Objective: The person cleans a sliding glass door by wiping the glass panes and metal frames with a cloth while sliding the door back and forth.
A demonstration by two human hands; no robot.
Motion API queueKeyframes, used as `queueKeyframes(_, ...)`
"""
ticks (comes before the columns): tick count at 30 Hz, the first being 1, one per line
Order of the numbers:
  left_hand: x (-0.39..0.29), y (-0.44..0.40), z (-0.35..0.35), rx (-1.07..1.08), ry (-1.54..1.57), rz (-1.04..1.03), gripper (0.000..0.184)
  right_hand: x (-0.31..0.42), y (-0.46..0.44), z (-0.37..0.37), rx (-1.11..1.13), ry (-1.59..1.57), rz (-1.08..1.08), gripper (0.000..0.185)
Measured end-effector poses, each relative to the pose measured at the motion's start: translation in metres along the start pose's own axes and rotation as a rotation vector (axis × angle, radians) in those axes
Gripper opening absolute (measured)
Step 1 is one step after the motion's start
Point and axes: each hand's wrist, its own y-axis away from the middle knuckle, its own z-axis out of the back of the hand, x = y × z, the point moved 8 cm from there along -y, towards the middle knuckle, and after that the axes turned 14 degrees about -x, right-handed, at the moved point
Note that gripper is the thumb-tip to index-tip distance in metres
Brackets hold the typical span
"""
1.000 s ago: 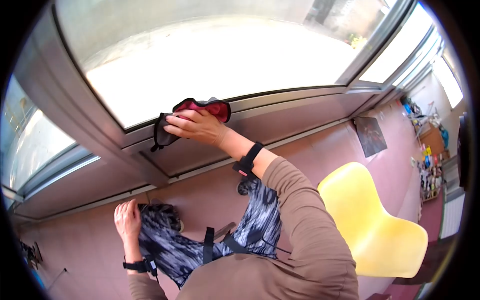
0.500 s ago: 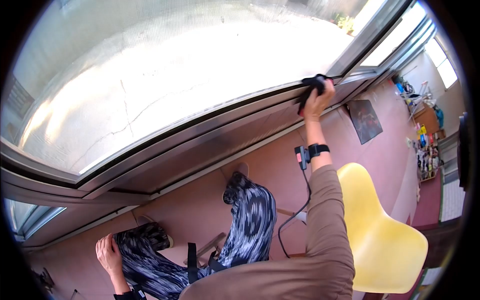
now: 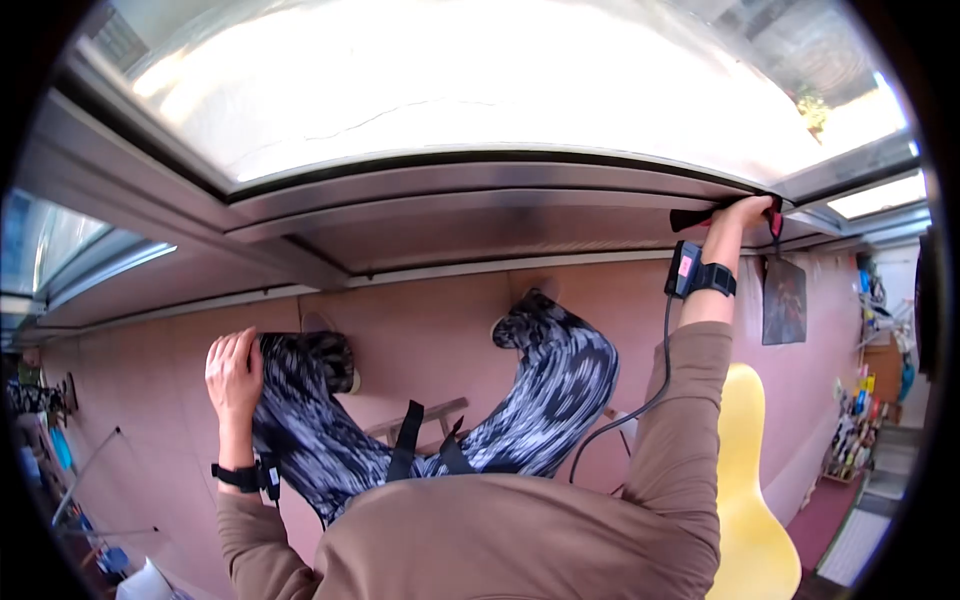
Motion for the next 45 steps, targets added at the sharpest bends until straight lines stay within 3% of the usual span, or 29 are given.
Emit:
queueKeyframes(2,0.002,0.002,0.000,-0.007,0.015,0.021,0.014,-0.015,0.027,0.013,-0.111,0.170,-0.022,0.069)
queueKeyframes(4,0.005,0.006,0.002,-0.044,0.009,0.008,0.014,-0.025,0.060,0.021,-0.164,0.146,0.124,0.071)
queueKeyframes(7,0.007,0.008,0.007,-0.069,0.047,0.015,0.014,-0.017,0.160,0.034,-0.087,0.202,0.159,0.066)
queueKeyframes(9,0.009,0.009,0.010,-0.086,0.070,0.016,0.014,-0.050,0.181,0.034,0.020,0.324,0.348,0.065)
queueKeyframes(11,0.012,0.012,0.009,-0.090,0.080,0.027,0.014,-0.048,0.246,0.046,-0.070,0.268,0.119,0.068)
queueKeyframes(16,0.017,0.016,0.011,-0.108,0.106,0.044,0.015,-0.070,0.368,0.055,0.064,0.000,-0.203,0.062)
queueKeyframes(18,0.018,0.018,0.009,-0.116,0.095,0.041,0.015,-0.150,0.393,0.055,0.037,-0.147,-0.442,0.059)
queueKeyframes(22,0.022,0.019,0.010,-0.110,0.129,0.079,0.016,-0.163,0.500,0.065,0.093,0.064,-0.836,0.054)
queueKeyframes(23,0.023,0.020,0.010,-0.113,0.121,0.089,0.016,-0.172,0.516,0.066,0.083,0.060,-0.830,0.054)
queueKeyframes(26,0.023,0.021,0.007,-0.100,0.133,0.080,0.016,-0.248,0.572,0.070,-0.906,-1.577,-1.195,0.038)
queueKeyframes(31,0.029,0.022,0.005,-0.084,0.135,0.129,0.016,-0.284,0.601,0.063,-1.629,-2.085,-1.510,0.032)
queueKeyframes(33,0.029,0.024,0.007,-0.077,0.140,0.136,0.016,-0.292,0.593,0.071,-1.983,-2.155,-1.560,0.030)
queueKeyframes(36,0.029,0.021,0.006,-0.087,0.153,0.129,0.015,-0.304,0.580,0.088,-2.333,-2.093,-1.589,0.027)
queueKeyframes(41,0.031,0.021,0.006,-0.072,0.174,0.179,0.013,-0.330,0.569,0.129,-2.544,-1.902,-1.627,0.023)
queueKeyframes(44,0.033,0.021,0.006,-0.099,0.162,0.195,0.011,-0.337,0.556,0.138,-2.657,-1.820,-1.769,0.022)
queueKeyframes(45,0.034,0.020,0.006,-0.096,0.166,0.190,0.011,-0.367,0.545,0.144,-2.861,-1.718,-1.761,0.021)
